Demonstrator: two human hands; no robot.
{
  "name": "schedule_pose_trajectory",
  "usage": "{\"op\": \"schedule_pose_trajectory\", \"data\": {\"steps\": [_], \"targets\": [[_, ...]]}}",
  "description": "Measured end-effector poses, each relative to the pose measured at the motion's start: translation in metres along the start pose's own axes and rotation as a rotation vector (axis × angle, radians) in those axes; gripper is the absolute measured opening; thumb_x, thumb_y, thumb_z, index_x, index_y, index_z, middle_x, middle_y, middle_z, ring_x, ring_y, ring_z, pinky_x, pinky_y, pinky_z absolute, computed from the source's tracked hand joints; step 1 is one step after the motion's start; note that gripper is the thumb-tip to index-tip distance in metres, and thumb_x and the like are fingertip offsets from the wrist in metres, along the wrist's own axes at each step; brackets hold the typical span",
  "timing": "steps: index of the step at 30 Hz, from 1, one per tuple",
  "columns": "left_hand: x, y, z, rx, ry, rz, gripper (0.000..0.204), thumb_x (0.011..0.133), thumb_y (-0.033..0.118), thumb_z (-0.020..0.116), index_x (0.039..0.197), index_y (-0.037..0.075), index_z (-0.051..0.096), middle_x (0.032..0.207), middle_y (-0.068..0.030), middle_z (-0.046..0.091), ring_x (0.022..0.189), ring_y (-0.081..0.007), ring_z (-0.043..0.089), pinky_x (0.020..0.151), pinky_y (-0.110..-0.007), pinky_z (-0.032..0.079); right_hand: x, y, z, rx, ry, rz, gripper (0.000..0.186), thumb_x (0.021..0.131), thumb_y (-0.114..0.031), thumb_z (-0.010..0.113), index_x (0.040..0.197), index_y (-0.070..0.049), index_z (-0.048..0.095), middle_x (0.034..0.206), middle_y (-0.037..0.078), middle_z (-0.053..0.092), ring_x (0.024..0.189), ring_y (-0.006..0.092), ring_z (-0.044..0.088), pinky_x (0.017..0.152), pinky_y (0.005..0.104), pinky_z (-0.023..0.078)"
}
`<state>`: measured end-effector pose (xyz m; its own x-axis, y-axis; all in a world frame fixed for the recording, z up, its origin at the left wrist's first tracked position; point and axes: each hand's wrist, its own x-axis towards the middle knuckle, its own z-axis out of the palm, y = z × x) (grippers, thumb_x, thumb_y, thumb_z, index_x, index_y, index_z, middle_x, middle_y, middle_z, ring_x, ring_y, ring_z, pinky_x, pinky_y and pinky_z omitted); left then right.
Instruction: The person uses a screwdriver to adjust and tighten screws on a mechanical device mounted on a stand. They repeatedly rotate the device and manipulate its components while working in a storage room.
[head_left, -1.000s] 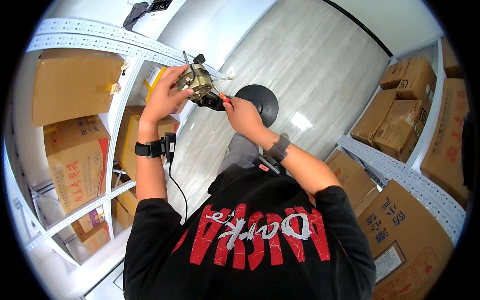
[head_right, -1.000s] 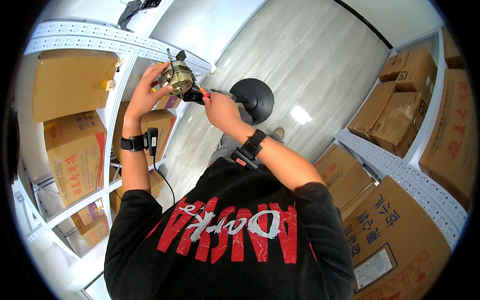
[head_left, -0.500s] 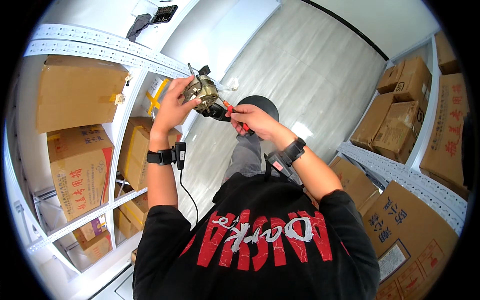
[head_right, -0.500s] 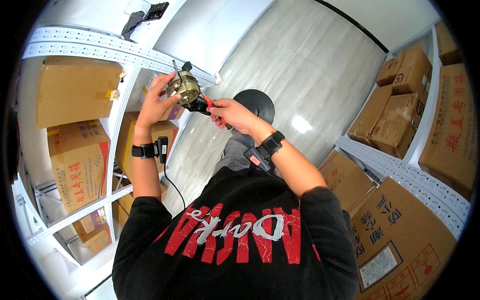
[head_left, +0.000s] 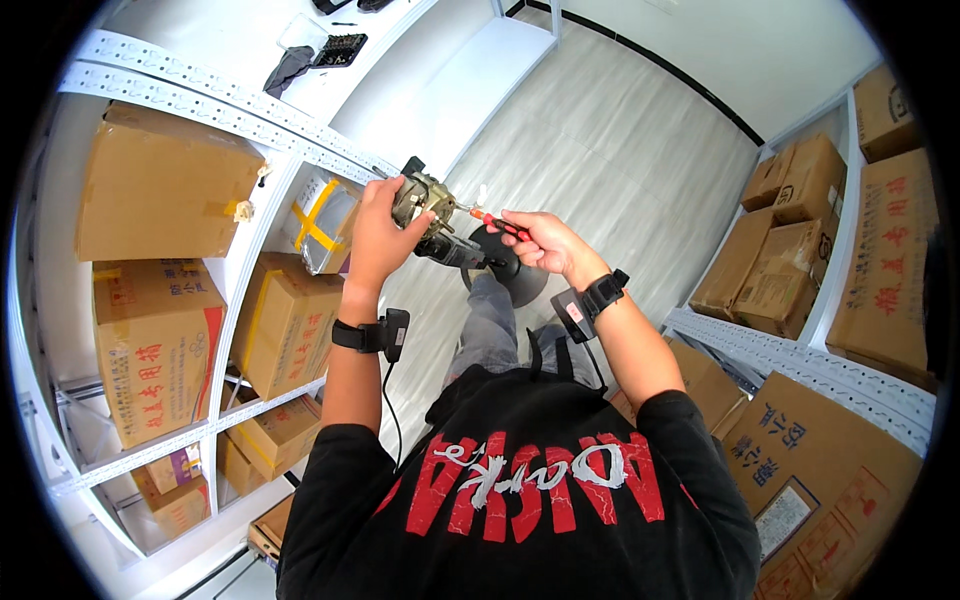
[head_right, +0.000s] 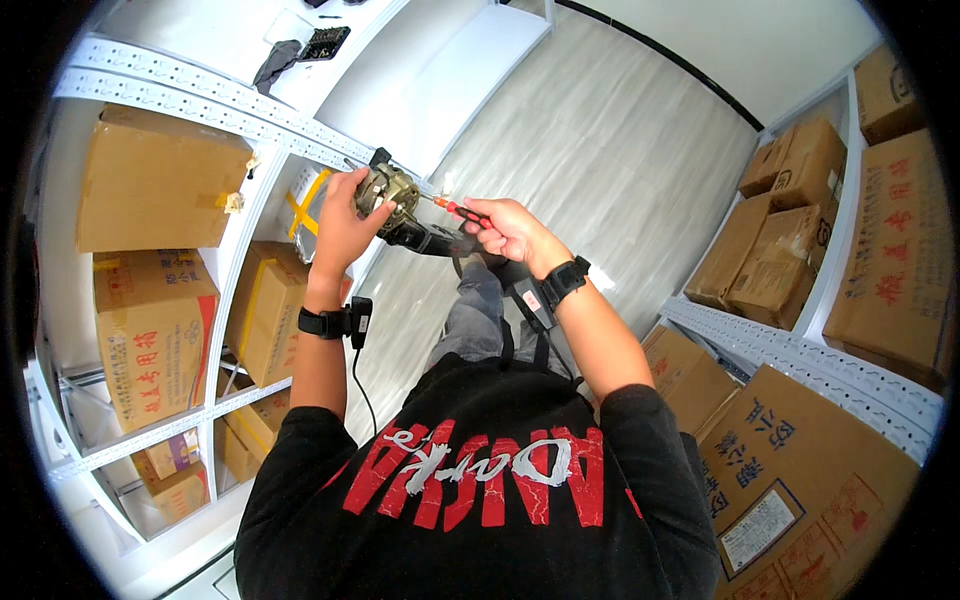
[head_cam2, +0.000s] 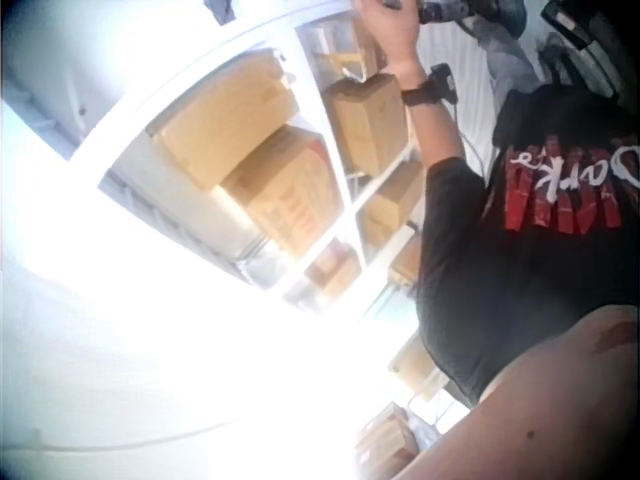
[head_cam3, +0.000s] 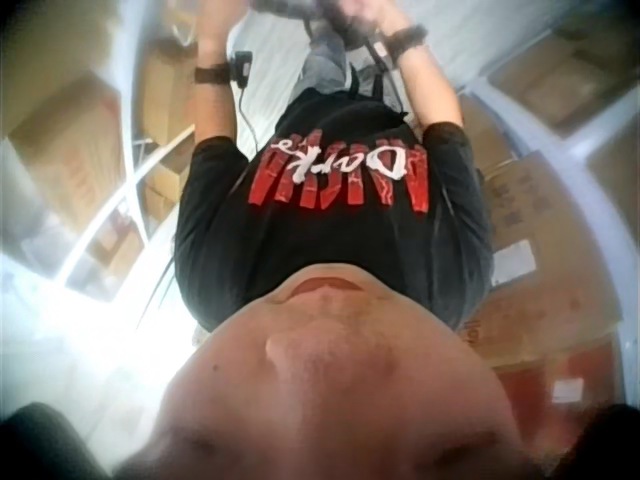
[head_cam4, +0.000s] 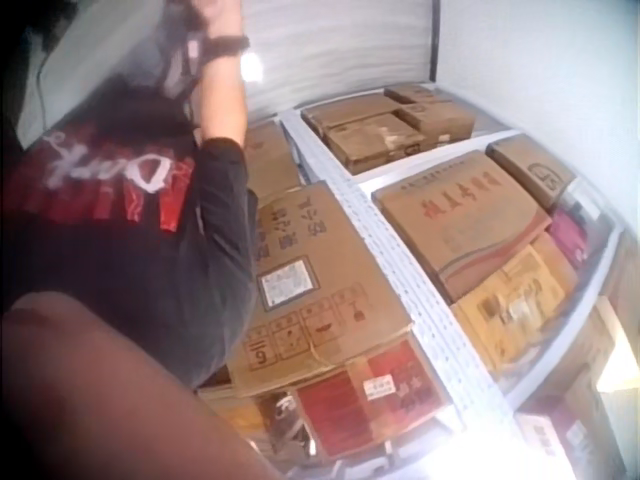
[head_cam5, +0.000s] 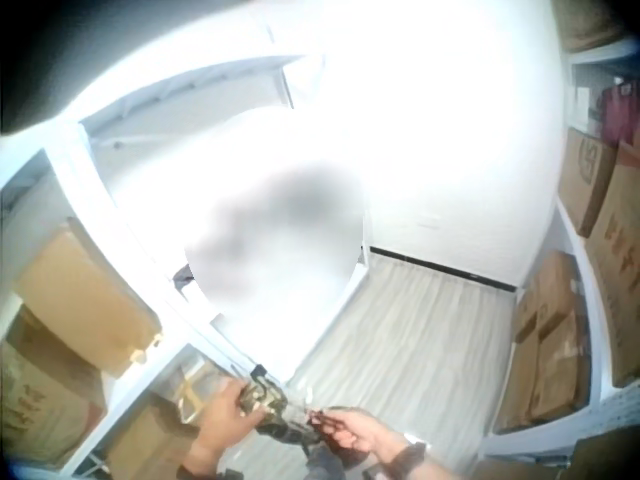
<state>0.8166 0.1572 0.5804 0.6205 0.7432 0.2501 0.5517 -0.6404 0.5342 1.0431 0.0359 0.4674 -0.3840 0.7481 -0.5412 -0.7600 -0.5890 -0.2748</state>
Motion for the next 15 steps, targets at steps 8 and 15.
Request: {"op": "schedule_pose_trajectory", "data": {"steps": [8, 15], "targets": [[-0.005, 0.012, 0.027, -0.017, 0.171, -0.044, 0.071, 0.07, 0.028, 0.081, 0.123, -0.008, 0.05, 0.11, -0.0195, 0.053, 0.095, -0.0384, 0.06, 0.079, -0.042, 0.051, 0.011, -0.026, 0.011, -0.079, -0.143, 0.179, 0.041, 0.105, -0.041, 0.04, 0.102, -0.002, 0.055, 0.061, -0.007, 0.035, 0.045, 0.0034, 0.027, 0.036, 0.0185, 0.023], [-0.006, 0.002, 0.003, -0.081, 0.058, -0.129, 0.064, 0.066, 0.017, 0.067, 0.128, 0.005, 0.058, 0.136, -0.0153, 0.052, 0.125, -0.0389, 0.051, 0.101, -0.042, 0.044, -0.002, -0.041, 0.008, -0.415, -0.067, -0.01, 0.032, 0.104, -0.034, 0.046, 0.096, -0.005, 0.057, 0.067, -0.002, 0.048, 0.047, 0.0055, 0.036, 0.039, 0.0208, 0.029]]}}
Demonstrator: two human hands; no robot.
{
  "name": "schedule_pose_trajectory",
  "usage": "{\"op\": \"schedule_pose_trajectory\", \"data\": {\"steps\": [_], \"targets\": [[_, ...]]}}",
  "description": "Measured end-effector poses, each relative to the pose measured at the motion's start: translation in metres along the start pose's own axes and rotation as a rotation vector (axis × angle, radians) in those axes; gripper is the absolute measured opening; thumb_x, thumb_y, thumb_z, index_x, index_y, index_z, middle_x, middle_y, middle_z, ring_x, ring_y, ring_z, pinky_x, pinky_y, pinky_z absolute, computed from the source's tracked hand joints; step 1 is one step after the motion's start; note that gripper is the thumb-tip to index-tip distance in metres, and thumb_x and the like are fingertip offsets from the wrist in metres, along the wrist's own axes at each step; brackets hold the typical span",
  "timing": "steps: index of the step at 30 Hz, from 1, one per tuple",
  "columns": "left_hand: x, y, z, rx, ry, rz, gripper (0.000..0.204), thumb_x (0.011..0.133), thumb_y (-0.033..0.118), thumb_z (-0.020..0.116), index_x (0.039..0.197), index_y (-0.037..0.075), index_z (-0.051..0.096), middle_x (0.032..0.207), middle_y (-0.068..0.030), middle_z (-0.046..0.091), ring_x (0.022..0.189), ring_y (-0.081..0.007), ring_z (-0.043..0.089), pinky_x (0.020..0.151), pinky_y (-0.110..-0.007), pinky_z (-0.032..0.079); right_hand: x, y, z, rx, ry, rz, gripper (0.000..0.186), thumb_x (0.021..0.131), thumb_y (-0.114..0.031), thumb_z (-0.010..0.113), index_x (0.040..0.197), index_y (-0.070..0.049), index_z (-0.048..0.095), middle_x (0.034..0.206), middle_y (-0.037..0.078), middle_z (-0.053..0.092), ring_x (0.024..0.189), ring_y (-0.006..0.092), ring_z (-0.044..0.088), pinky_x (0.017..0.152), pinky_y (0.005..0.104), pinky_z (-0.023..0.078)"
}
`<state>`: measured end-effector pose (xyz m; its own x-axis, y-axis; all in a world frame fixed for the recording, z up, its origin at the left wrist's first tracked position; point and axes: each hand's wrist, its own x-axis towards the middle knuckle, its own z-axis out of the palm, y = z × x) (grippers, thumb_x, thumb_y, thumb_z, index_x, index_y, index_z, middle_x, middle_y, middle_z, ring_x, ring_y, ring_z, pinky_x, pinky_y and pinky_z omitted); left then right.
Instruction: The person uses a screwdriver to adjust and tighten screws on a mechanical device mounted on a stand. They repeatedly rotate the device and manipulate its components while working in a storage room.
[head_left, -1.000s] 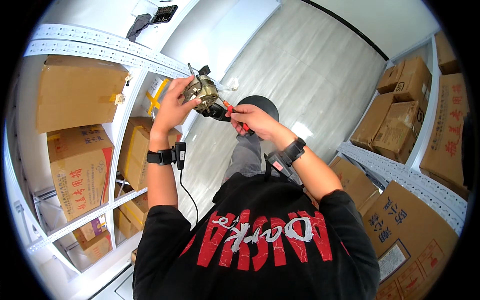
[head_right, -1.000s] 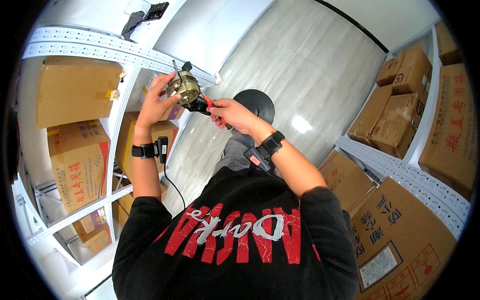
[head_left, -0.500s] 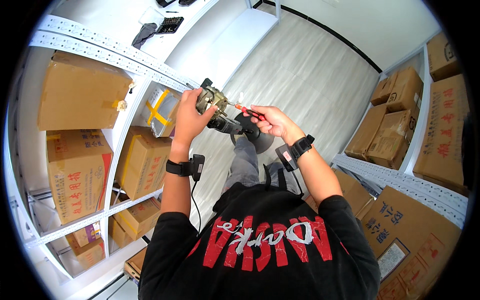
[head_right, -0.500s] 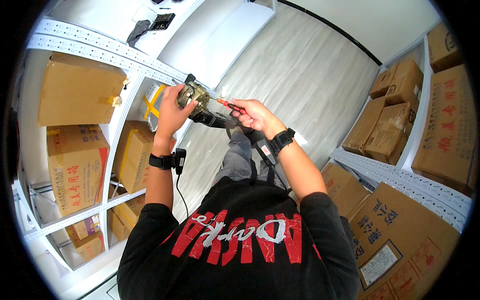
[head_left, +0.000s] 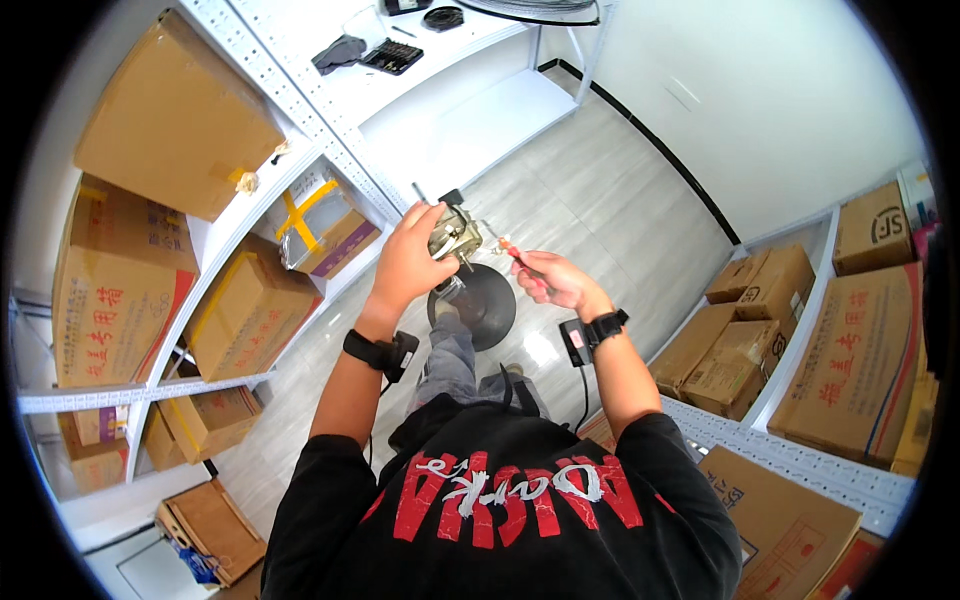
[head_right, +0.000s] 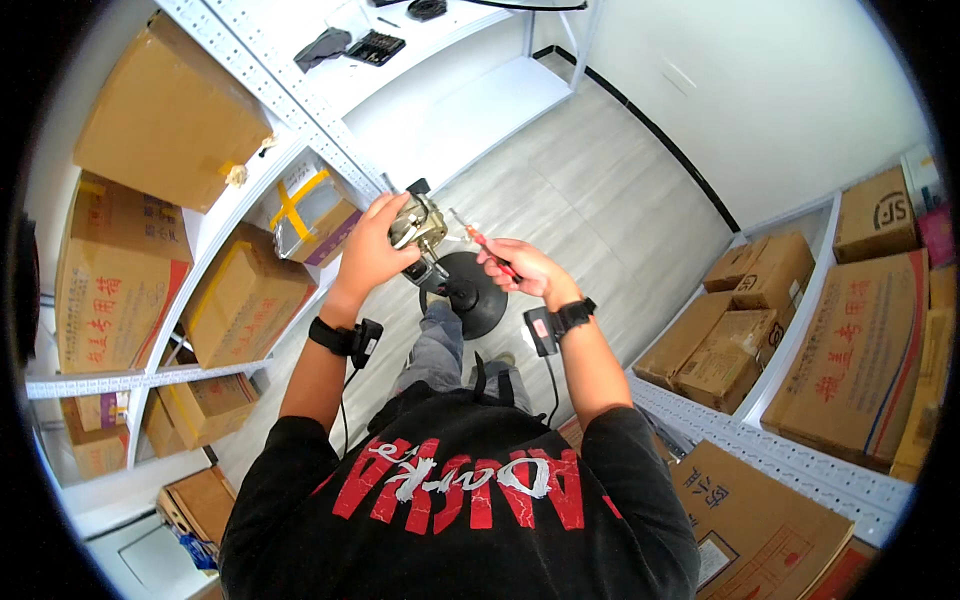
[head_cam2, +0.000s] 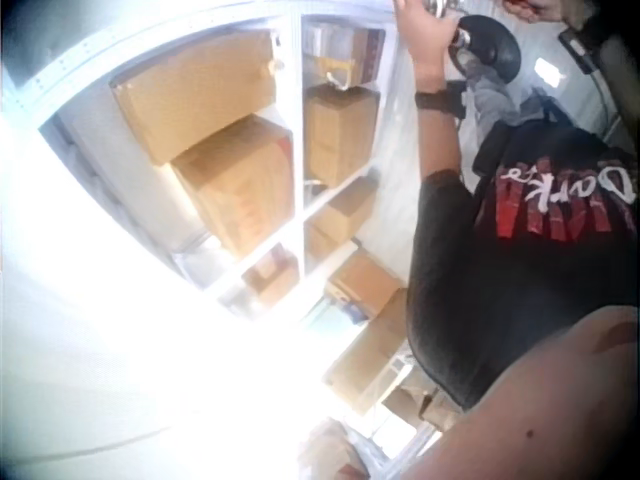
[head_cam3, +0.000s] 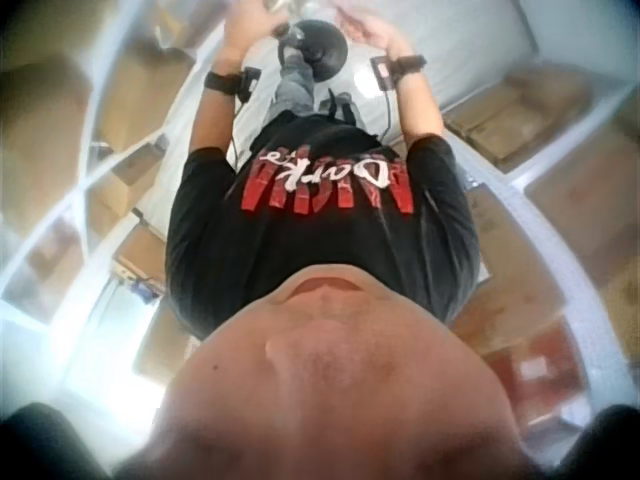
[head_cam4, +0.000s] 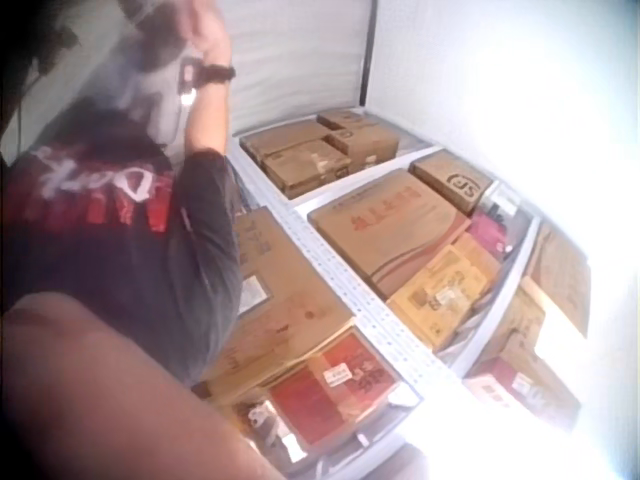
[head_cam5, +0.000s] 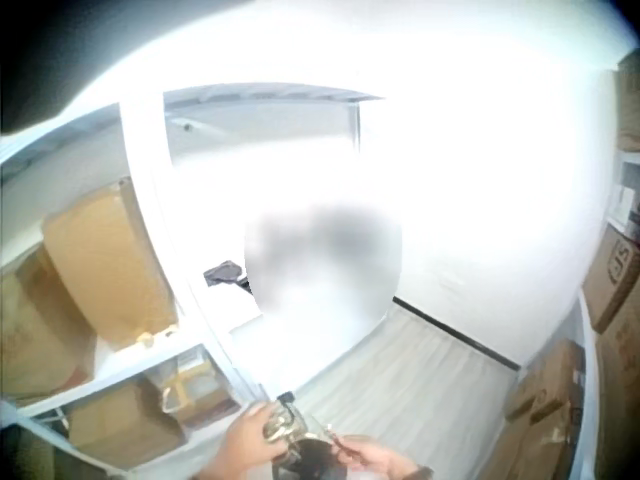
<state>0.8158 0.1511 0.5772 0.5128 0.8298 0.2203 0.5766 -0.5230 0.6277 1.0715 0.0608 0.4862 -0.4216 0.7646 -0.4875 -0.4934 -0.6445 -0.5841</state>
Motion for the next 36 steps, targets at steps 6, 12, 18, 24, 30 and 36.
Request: {"op": "schedule_pose_trajectory", "data": {"steps": [6, 12, 18, 24, 30, 36], "targets": [[0.008, -0.023, -0.028, 0.036, -0.194, 0.186, 0.062, 0.068, 0.004, 0.059, 0.129, 0.017, 0.062, 0.145, -0.0119, 0.047, 0.138, -0.0415, 0.035, 0.11, -0.048, 0.034, -0.032, 0.006, 0.007, -0.073, 0.061, -0.091, 0.018, 0.1, -0.025, 0.055, 0.096, -0.007, 0.057, 0.074, 0.001, 0.056, 0.05, 0.0054, 0.041, 0.043, 0.0211, 0.034], [0.02, -0.013, -0.038, 0.152, -0.205, 0.308, 0.053, 0.076, -0.003, 0.058, 0.124, 0.018, 0.065, 0.147, -0.0126, 0.043, 0.13, -0.0365, 0.042, 0.105, -0.046, 0.037, -0.048, 0.009, 0.007, -0.267, 0.15, -0.189, 0.017, 0.099, -0.023, 0.057, 0.099, -0.007, 0.059, 0.072, -0.001, 0.055, 0.05, 0.0043, 0.04, 0.045, 0.0194, 0.033], [0.0, 0.009, -0.027, 0.087, 0.021, 0.108, 0.047, 0.076, 0.015, 0.07, 0.122, 0.007, 0.064, 0.126, -0.015, 0.056, 0.117, -0.035, 0.051, 0.099, -0.041, 0.042, -0.064, 0.016, 0.012, -0.29, 0.165, -0.217, 0.019, 0.099, -0.024, 0.056, 0.101, -0.005, 0.06, 0.072, -0.001, 0.053, 0.051, 0.0045, 0.041, 0.046, 0.0202, 0.033], [-0.001, 0.002, -0.024, 0.166, -0.029, 0.107, 0.05, 0.074, 0.023, 0.075, 0.121, 0.01, 0.064, 0.122, -0.0104, 0.06, 0.115, -0.0323, 0.052, 0.098, -0.042, 0.04, -0.067, 0.025, 0.021, -0.341, 0.168, -0.237, 0.017, 0.098, -0.02, 0.057, 0.104, -0.005, 0.062, 0.072, -0.002, 0.056, 0.051, 0.0042, 0.043, 0.046, 0.0201, 0.033], [0.003, -0.012, -0.028, 0.156, -0.062, 0.181, 0.052, 0.075, 0.019, 0.073, 0.125, 0.012, 0.062, 0.129, -0.0114, 0.058, 0.122, -0.0317, 0.05, 0.101, -0.043, 0.039, -0.077, 0.028, 0.05, -0.556, 0.187, -0.232, 0.027, 0.095, -0.009, 0.057, 0.121, -0.004, 0.061, 0.074, -0.003, 0.056, 0.062, 0.0045, 0.048, 0.056, 0.0204, 0.039], [-0.015, -0.025, -0.043, -0.084, 0.198, 0.255, 0.029, 0.081, 0.011, 0.07, 0.11, 0.007, 0.067, 0.115, -0.0105, 0.061, 0.111, -0.0278, 0.056, 0.093, -0.038, 0.046, -0.093, 0.028, 0.103, -0.729, 0.201, -0.453, 0.031, 0.091, 0.0, 0.056, 0.119, -0.007, 0.065, 0.087, -0.002, 0.057, 0.082, 0.0083, 0.053, 0.074, 0.0244, 0.045]]}}
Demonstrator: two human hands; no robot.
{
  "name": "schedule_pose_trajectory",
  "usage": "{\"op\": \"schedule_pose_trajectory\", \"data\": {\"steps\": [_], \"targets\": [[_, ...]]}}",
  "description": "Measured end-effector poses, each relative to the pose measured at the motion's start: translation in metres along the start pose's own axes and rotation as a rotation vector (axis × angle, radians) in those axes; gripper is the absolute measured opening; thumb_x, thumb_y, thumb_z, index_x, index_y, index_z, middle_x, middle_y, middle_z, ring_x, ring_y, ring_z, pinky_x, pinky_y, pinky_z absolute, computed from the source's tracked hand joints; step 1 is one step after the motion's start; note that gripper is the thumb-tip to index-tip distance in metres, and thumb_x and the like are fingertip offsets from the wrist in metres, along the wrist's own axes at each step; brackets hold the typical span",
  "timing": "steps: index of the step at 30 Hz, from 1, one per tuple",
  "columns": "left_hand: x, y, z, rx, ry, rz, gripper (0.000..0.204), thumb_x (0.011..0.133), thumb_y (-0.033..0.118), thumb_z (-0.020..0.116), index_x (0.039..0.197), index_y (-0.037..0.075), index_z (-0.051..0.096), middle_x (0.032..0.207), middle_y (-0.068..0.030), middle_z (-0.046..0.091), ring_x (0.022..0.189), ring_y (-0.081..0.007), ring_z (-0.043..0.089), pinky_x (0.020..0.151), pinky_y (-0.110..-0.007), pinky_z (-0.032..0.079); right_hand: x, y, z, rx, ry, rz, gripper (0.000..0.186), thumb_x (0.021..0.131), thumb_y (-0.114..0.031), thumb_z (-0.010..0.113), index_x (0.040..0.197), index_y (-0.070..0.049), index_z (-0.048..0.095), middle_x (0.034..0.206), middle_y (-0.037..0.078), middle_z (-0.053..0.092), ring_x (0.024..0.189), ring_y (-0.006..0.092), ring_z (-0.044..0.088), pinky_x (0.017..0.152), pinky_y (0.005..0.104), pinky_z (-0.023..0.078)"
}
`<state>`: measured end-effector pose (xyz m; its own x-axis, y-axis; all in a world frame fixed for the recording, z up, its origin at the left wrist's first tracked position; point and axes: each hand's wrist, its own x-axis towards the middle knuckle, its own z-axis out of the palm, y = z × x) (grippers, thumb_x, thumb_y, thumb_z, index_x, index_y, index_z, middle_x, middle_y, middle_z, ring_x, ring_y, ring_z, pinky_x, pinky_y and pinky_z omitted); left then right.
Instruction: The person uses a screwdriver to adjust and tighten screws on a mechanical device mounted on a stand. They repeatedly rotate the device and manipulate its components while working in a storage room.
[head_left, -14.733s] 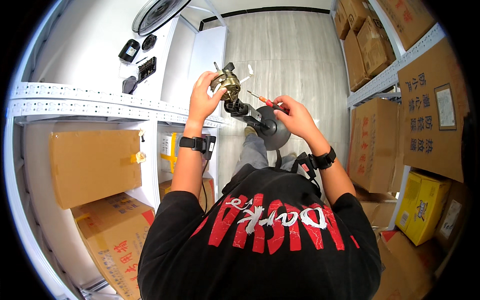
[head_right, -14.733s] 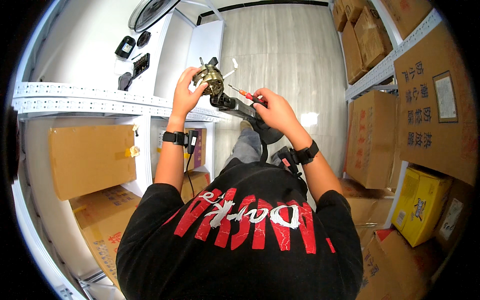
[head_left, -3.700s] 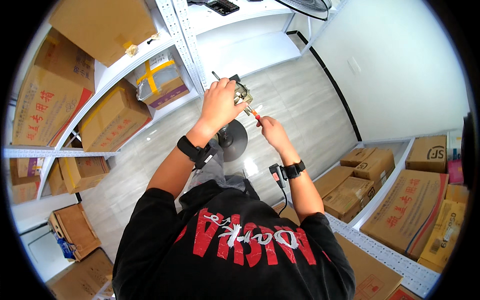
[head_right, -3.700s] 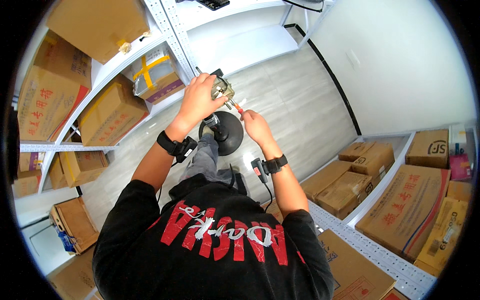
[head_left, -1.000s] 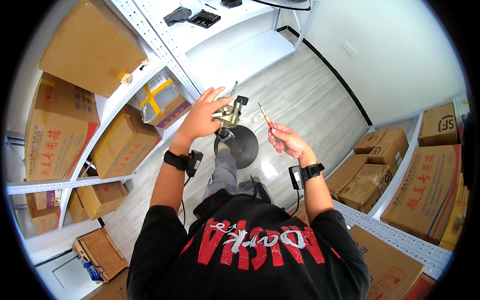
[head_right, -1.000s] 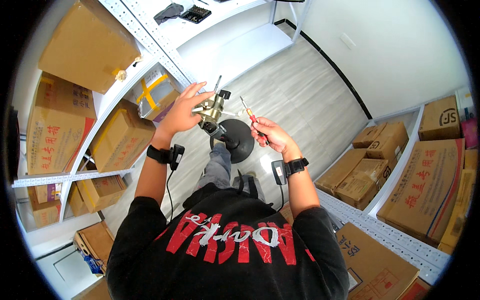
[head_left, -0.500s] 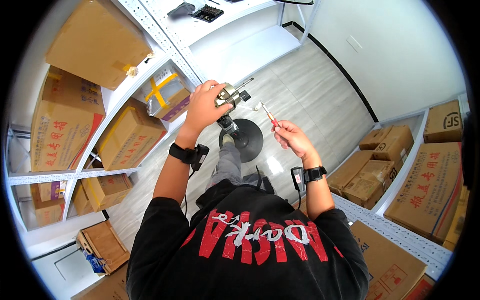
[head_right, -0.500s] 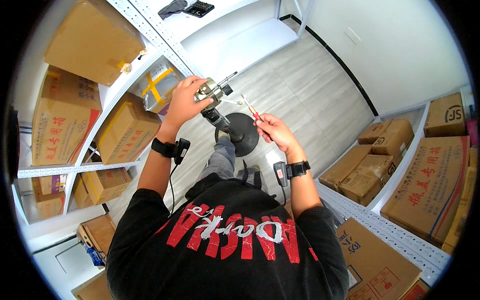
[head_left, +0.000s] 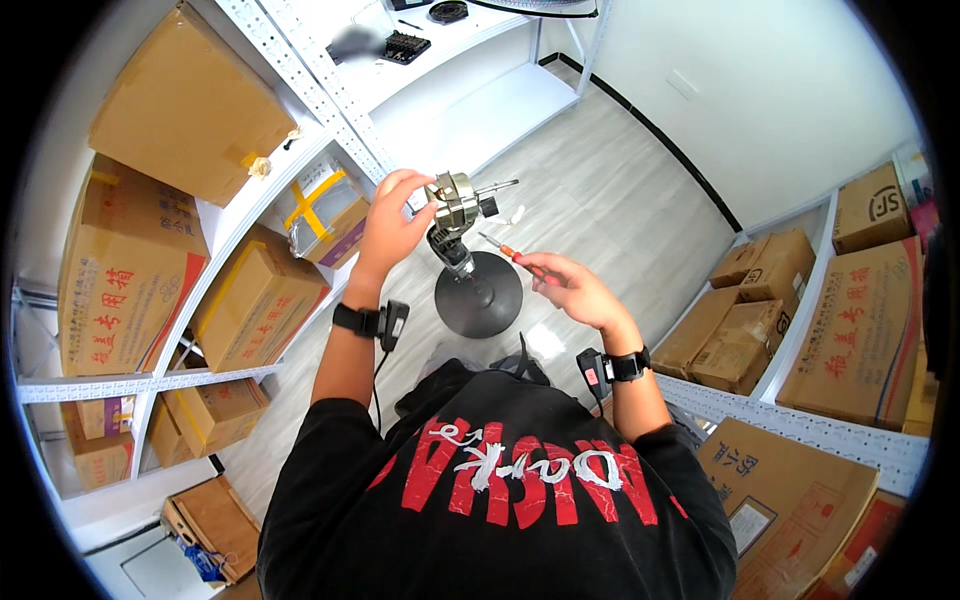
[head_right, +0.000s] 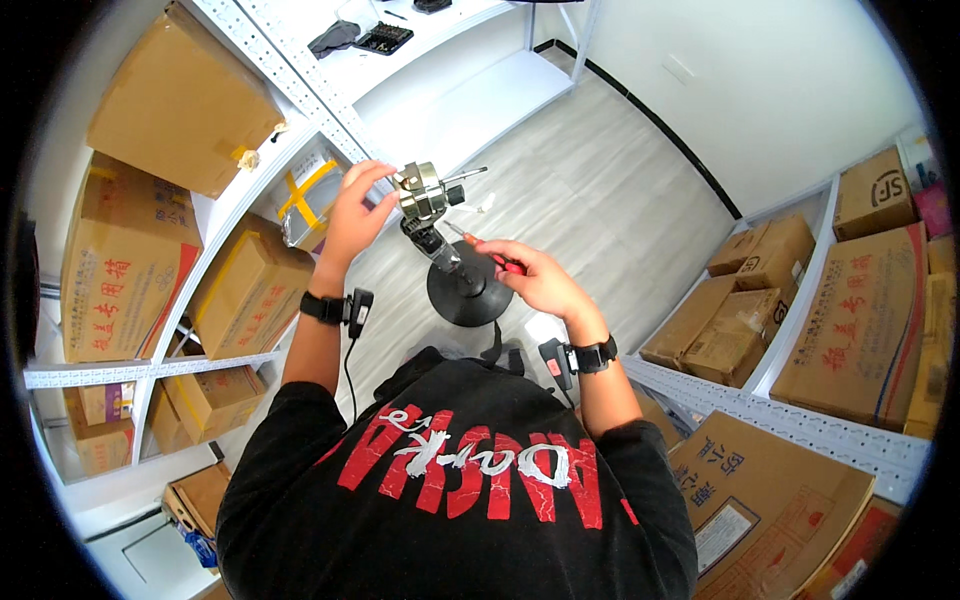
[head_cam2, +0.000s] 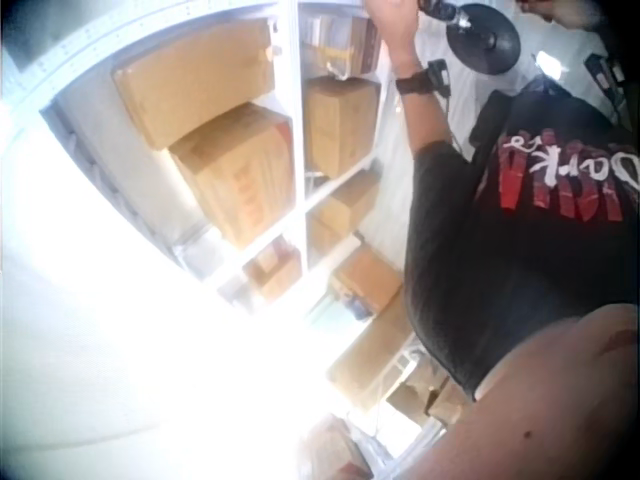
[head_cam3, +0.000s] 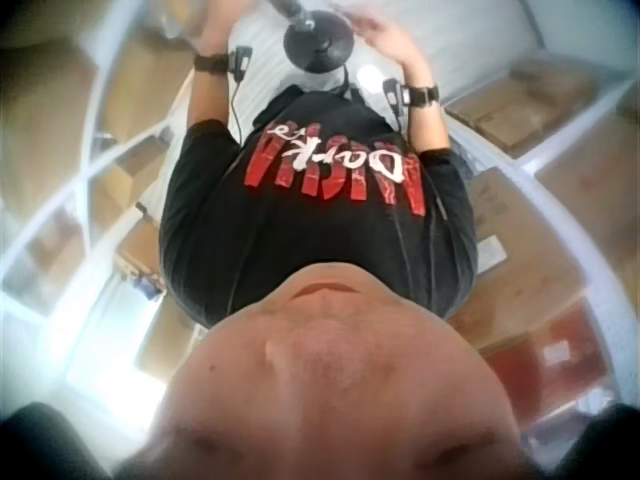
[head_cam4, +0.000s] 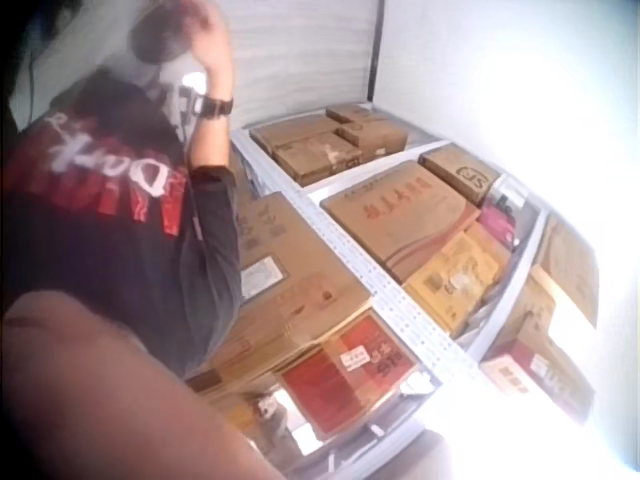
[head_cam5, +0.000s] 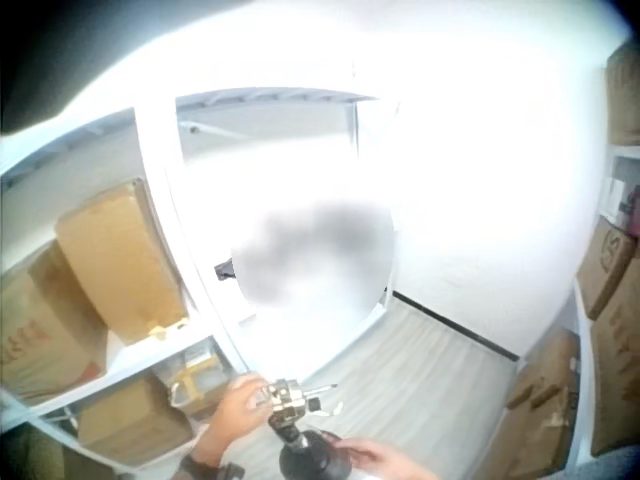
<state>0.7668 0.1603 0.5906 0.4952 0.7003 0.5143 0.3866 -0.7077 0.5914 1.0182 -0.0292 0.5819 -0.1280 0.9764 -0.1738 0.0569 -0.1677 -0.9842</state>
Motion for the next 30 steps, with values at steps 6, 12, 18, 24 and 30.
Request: {"op": "schedule_pose_trajectory", "data": {"steps": [6, 12, 18, 24, 30], "targets": [[-0.079, -0.014, -0.01, -0.492, -0.413, -0.532, 0.023, 0.097, 0.023, 0.058, 0.099, 0.001, 0.066, 0.091, -0.0024, 0.067, 0.083, -0.0128, 0.061, 0.072, -0.026, 0.048, 0.018, -0.027, 0.072, -0.299, 0.011, -0.007, 0.024, 0.09, -0.01, 0.06, 0.113, -0.006, 0.064, 0.101, 0.007, 0.062, 0.09, 0.0162, 0.057, 0.083, 0.0307, 0.047], [-0.105, -0.018, -0.033, -1.042, -0.587, -0.92, 0.035, 0.102, 0.035, 0.049, 0.107, 0.003, 0.063, 0.092, -0.0036, 0.065, 0.081, -0.0125, 0.061, 0.072, -0.025, 0.049, 0.056, -0.038, 0.172, -0.764, -0.106, -0.079, 0.052, 0.082, -0.021, 0.069, 0.129, -0.009, 0.05, 0.115, 0.018, 0.057, 0.103, 0.0343, 0.06, 0.087, 0.0398, 0.049], [-0.123, -0.062, -0.04, -1.098, -0.502, -0.966, 0.026, 0.103, 0.03, 0.048, 0.101, 0.006, 0.057, 0.082, -0.0018, 0.06, 0.072, -0.0104, 0.058, 0.065, -0.025, 0.049, 0.067, -0.062, 0.188, -0.588, -0.293, -0.134, 0.054, 0.085, -0.018, 0.067, 0.134, -0.008, 0.05, 0.116, 0.016, 0.061, 0.099, 0.0323, 0.061, 0.083, 0.0385, 0.051], [-0.124, -0.059, -0.056, -0.896, -0.597, -0.864, 0.022, 0.102, 0.028, 0.05, 0.102, 0.006, 0.057, 0.077, -0.0001, 0.059, 0.071, -0.0086, 0.057, 0.066, -0.023, 0.048, 0.065, -0.052, 0.133, -0.605, 0.172, 0.015, 0.033, 0.091, -0.024, 0.066, 0.116, -0.003, 0.065, 0.092, 0.009, 0.068, 0.075, 0.0171, 0.062, 0.07, 0.0315, 0.051], [-0.107, -0.052, -0.048, -0.932, -0.621, -0.728, 0.016, 0.1, 0.02, 0.055, 0.103, 0.005, 0.06, 0.082, 0.0006, 0.061, 0.075, -0.0068, 0.057, 0.068, -0.022, 0.048, 0.079, -0.023, 0.116, -0.382, 0.269, 0.116, 0.031, 0.097, -0.029, 0.059, 0.09, 0.0, 0.067, 0.076, 0.005, 0.065, 0.069, 0.0127, 0.058, 0.064, 0.0289, 0.048]]}}
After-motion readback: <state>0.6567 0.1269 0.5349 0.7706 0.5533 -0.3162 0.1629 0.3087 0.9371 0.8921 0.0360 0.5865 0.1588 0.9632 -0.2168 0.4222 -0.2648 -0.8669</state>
